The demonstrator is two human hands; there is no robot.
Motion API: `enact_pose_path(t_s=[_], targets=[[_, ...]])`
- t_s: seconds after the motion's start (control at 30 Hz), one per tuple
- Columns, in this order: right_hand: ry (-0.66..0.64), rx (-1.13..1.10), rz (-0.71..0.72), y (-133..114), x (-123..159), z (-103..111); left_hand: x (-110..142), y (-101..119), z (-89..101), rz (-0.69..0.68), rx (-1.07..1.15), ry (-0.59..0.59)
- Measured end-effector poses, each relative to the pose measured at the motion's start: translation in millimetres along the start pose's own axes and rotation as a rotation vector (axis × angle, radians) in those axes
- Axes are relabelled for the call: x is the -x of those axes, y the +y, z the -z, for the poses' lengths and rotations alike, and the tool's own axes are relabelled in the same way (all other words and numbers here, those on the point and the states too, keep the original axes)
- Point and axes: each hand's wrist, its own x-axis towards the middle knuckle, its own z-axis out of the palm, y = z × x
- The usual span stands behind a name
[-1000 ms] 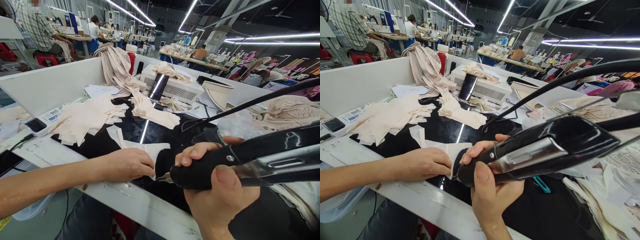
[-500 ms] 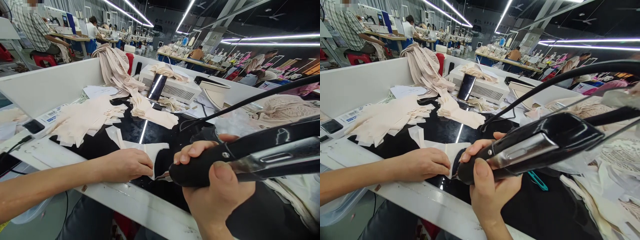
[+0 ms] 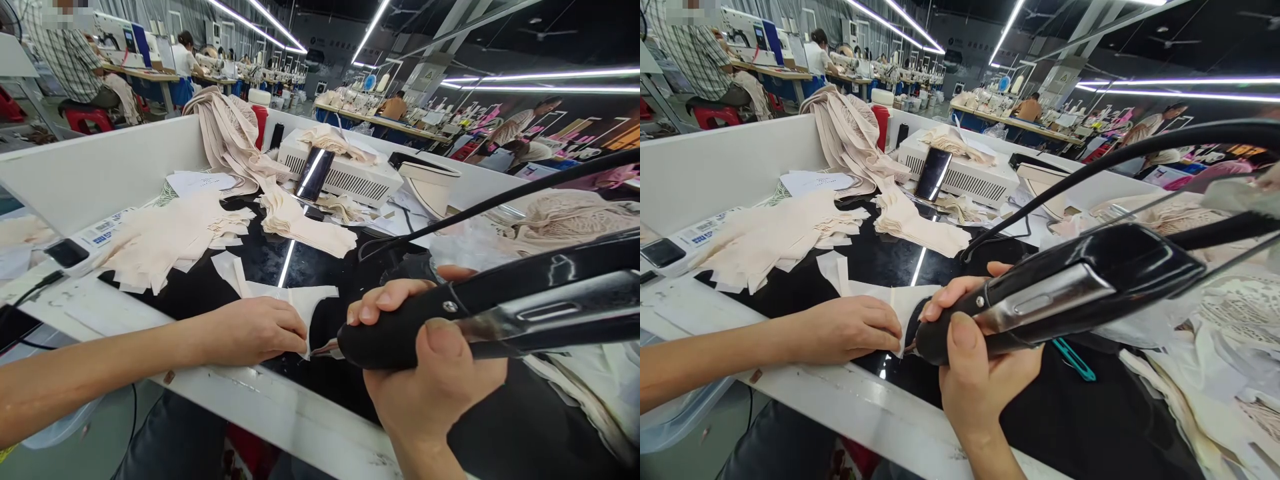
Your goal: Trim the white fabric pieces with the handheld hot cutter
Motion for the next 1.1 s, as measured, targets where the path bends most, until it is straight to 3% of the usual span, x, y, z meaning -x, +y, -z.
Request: enact_pose_path(t_s=[0.77, 1.0, 1.1], targets=[[-0.018, 0.049, -0.013, -2, 5, -1, 3, -1, 1.5, 0.01, 0.028, -0.004], [-0.078, 0.028, -0.031, -8, 7, 3, 1, 4, 6.2, -0.011, -0.017, -0.103], [-0.035, 0.034, -0.013, -11, -3, 7, 8, 9, 8.7, -0.051, -0.026, -0.122]])
